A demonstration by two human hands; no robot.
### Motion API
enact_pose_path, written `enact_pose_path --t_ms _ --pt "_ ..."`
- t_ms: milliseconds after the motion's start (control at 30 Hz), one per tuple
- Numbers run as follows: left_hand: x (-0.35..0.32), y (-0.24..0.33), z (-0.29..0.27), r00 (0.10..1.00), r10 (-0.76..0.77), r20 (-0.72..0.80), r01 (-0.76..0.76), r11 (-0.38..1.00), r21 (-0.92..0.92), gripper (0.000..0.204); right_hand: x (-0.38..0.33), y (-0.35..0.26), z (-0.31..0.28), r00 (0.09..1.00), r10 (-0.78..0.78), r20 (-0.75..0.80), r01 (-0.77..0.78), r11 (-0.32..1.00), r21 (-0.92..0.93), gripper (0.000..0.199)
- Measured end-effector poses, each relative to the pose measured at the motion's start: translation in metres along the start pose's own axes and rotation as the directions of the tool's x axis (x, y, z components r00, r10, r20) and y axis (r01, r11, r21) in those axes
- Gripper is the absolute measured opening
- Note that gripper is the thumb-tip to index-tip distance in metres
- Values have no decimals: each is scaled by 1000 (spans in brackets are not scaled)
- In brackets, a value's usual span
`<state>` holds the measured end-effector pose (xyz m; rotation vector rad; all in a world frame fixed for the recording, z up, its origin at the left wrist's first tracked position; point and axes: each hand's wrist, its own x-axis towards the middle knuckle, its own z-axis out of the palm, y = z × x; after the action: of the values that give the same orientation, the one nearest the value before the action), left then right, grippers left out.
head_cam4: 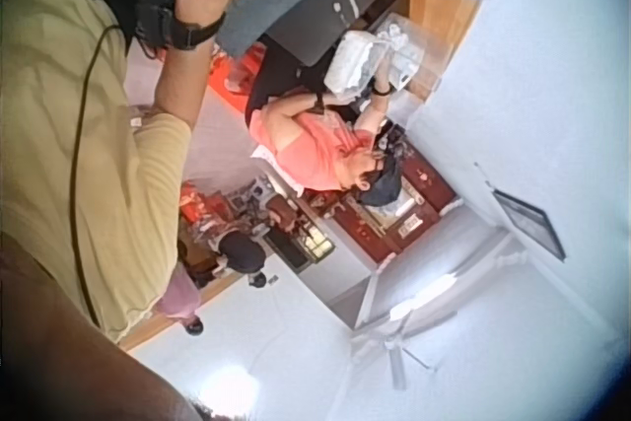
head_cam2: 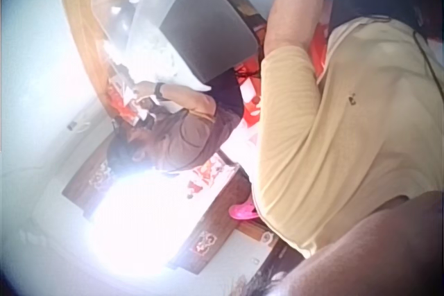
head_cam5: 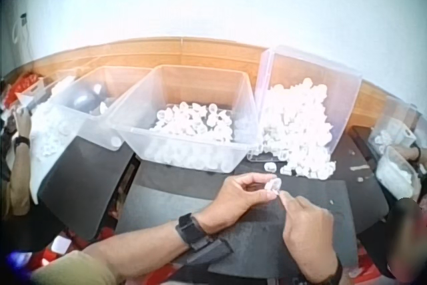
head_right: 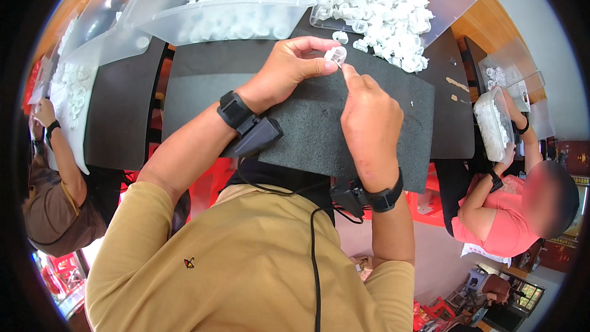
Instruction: Assembling small white plastic components at a manufacturing table.
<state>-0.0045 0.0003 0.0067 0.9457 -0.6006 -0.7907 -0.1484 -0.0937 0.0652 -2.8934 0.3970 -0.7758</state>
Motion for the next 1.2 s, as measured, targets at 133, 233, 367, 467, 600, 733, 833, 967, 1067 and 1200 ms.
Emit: enact_pose_path --t_ms 133,233,367,467,600,733,833,967,1067,1200 --pt "0 -1 -1 1000 20 6 -21 977 210 33 5 1 -8 993 -26 113 38 993 -110 28" --pt "2 0 -3 999 34 32 -38 990 136 36 7 12 -19 993 -21 113 17 999 36 26" --pt "2 2 -2 999 -8 52 8 1000 2 39 6 11 -23 991 76 108 -92 982 162 23" --pt "2 2 -2 998 -19 53 19 1000 -14 38 5 11 -19 992 78 100 -95 979 179 22" --pt "2 1 -3 999 -8 45 8 1000 19 37 4 8 -11 992 65 109 -87 975 205 22" --pt "2 2 -1 999 19 39 -25 987 160 35 3 7 -7 995 35 90 -47 990 135 21" --pt "-1 1 0 1000 22 11 -25 957 290 32 1 5 -4 991 52 120 -51 999 -15 21" --pt "-2 8 1 999 -16 48 -1 944 330 34 4 11 -12 985 12 175 -18 999 33 22" --pt "3 1 -4 997 6 72 -13 995 102 35 3 15 -24 992 -14 129 1 995 100 23" --pt "3 1 -3 994 -20 112 19 1000 6 36 5 13 -34 995 29 100 -31 999 21 23"
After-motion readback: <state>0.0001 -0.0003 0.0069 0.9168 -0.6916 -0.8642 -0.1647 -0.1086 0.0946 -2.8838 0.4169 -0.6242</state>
